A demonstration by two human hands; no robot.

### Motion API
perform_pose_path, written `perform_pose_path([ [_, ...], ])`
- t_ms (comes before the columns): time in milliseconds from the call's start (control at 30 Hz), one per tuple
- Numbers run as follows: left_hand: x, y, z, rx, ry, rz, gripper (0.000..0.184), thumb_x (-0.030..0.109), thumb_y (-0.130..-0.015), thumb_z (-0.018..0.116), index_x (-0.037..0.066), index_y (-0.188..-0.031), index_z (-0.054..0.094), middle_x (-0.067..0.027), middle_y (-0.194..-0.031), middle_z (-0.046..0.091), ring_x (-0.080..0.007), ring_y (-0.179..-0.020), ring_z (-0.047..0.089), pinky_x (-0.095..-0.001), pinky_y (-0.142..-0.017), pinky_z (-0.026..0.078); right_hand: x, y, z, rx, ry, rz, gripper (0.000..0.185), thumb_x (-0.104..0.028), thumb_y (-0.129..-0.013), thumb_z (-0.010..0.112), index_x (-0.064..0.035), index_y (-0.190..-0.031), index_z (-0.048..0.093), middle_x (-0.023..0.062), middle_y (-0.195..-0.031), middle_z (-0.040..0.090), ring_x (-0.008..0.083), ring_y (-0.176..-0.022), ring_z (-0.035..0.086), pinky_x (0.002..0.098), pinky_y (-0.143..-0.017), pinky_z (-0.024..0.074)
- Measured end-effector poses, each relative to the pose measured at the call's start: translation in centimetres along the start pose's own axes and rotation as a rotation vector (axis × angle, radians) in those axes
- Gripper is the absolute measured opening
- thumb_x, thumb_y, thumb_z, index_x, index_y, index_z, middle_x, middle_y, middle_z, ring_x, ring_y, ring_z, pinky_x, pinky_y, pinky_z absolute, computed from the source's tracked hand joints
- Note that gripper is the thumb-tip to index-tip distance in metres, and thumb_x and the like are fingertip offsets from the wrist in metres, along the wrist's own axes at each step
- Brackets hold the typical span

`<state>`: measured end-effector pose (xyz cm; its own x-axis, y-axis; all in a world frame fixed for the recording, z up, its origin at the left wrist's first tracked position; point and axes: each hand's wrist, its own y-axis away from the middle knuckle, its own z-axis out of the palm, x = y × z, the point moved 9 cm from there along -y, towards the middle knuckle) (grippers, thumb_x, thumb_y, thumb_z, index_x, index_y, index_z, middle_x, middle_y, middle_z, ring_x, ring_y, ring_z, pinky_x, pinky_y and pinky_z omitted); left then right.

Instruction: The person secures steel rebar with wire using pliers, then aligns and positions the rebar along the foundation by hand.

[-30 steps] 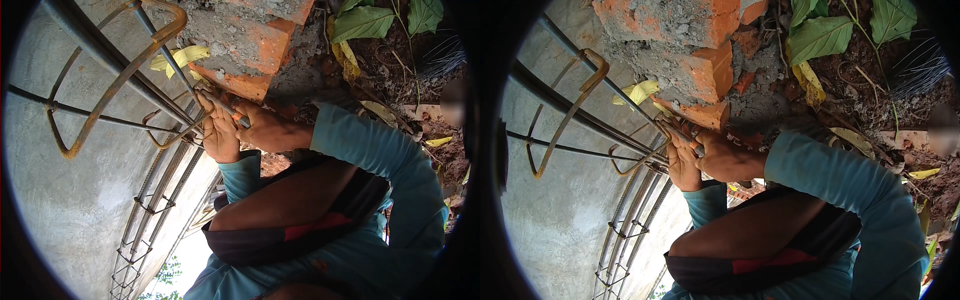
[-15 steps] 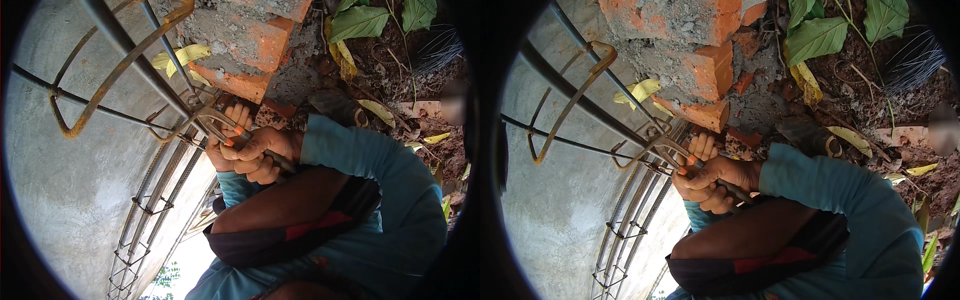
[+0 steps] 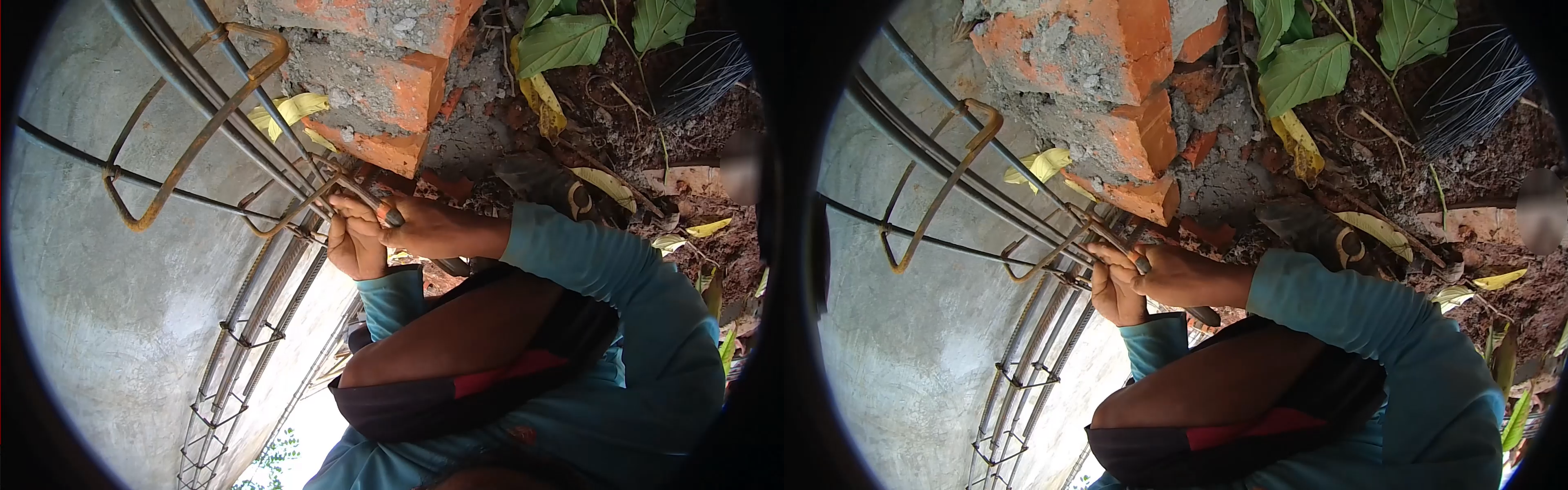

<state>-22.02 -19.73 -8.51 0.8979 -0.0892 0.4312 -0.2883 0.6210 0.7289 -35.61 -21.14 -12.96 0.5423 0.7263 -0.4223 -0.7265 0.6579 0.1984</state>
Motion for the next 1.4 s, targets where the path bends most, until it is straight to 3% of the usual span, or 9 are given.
perform_pose_path([
  [67,0.1,0.2,0.8,0.007,-0.031,0.02,0.035,-0.002,-0.091,0.052,-0.008,-0.125,0.051,-0.0174,-0.129,0.057,-0.0244,-0.118,0.054,-0.0369,-0.104,0.042,-0.6,-0.8,-0.5,-0.044,-0.046,0.085,0.047,-0.038,-0.096,0.055,-0.0049,-0.129,0.055,0.0164,-0.082,0.064,0.019,-0.07,0.06,0.0375,-0.065,0.0486],
  [167,0.4,0.5,2.3,0.024,-0.071,0.025,0.035,0.006,-0.09,0.059,-0.005,-0.123,0.053,-0.0176,-0.126,0.057,-0.0232,-0.104,0.057,-0.034,-0.09,0.046,0.8,-2.4,0.3,-0.141,-0.071,0.124,0.023,-0.023,-0.09,0.057,0.0,-0.091,0.057,0.0033,-0.07,0.052,0.0131,-0.07,0.05,0.0355,-0.064,0.0439],
  [300,1.1,0.8,1.8,0.207,-0.066,0.025,0.031,0.007,-0.091,0.058,-0.004,-0.12,0.055,-0.0157,-0.115,0.059,-0.0221,-0.098,0.058,-0.0303,-0.082,0.048,3.3,-2.8,0.1,-0.13,-0.139,0.263,0.04,-0.032,-0.084,0.061,0.0066,-0.09,0.059,0.0129,-0.068,0.06,0.0224,-0.065,0.06,0.0375,-0.061,0.048],
  [600,1.0,0.6,2.0,0.2,-0.06,0.076,0.033,0.005,-0.09,0.058,-0.005,-0.121,0.054,-0.0163,-0.116,0.059,-0.0224,-0.094,0.057,-0.0301,-0.08,0.049,4.4,-3.1,-1.6,-0.056,0.266,0.206,0.043,-0.025,-0.084,0.058,0.0095,-0.11,0.056,0.0188,-0.086,0.064,0.026,-0.08,0.064,0.0391,-0.072,0.05],
  [933,0.8,0.5,2.0,0.18,-0.053,0.052,0.031,0.006,-0.09,0.057,-0.004,-0.119,0.054,-0.0141,-0.111,0.058,-0.0217,-0.095,0.056,-0.0295,-0.08,0.05,3.5,-2.8,-0.6,-0.12,0.101,0.327,0.048,-0.024,-0.089,0.06,0.0062,-0.124,0.05,0.0225,-0.101,0.063,0.0294,-0.097,0.063,0.0397,-0.082,0.0492],
  [1000,0.7,0.5,2.0,0.194,-0.05,0.054,0.03,0.006,-0.091,0.057,-0.004,-0.118,0.054,-0.014,-0.11,0.058,-0.0216,-0.095,0.056,-0.0293,-0.08,0.05,1.9,-3.3,-1.1,0.09,0.119,-0.06,0.048,-0.024,-0.091,0.06,0.002,-0.129,0.047,0.0246,-0.111,0.06,0.0324,-0.104,0.061,0.0413,-0.087,0.0472],
  [1133,0.7,0.6,1.9,0.209,-0.056,0.04,0.029,0.007,-0.09,0.059,-0.004,-0.117,0.055,-0.0138,-0.109,0.059,-0.0214,-0.094,0.056,-0.0291,-0.08,0.05,3.5,-2.3,-0.5,0.0,0.056,0.242,0.045,-0.021,-0.091,0.058,0.0008,-0.129,0.046,0.0264,-0.116,0.058,0.0346,-0.109,0.058,0.043,-0.09,0.0457],
  [1300,1.3,0.5,1.8,0.199,-0.084,0.042,0.031,0.007,-0.09,0.061,-0.005,-0.118,0.055,-0.0148,-0.111,0.059,-0.0215,-0.096,0.056,-0.0283,-0.082,0.051,1.8,-2.7,-0.5,0.157,0.098,-0.101,0.032,-0.019,-0.094,0.056,-0.0009,-0.119,0.049,0.0185,-0.09,0.063,0.0294,-0.083,0.064,0.0414,-0.073,0.0501],
  [1400,2.0,0.9,1.1,0.211,-0.108,0.047,0.031,0.008,-0.09,0.062,-0.005,-0.118,0.056,-0.0153,-0.113,0.059,-0.0213,-0.097,0.057,-0.0277,-0.083,0.051,2.4,-2.1,0.9,-0.096,-0.299,0.229,0.023,-0.019,-0.097,0.054,-0.0049,-0.115,0.05,0.0057,-0.067,0.053,0.0174,-0.055,0.053,0.0351,-0.05,0.0444],
])
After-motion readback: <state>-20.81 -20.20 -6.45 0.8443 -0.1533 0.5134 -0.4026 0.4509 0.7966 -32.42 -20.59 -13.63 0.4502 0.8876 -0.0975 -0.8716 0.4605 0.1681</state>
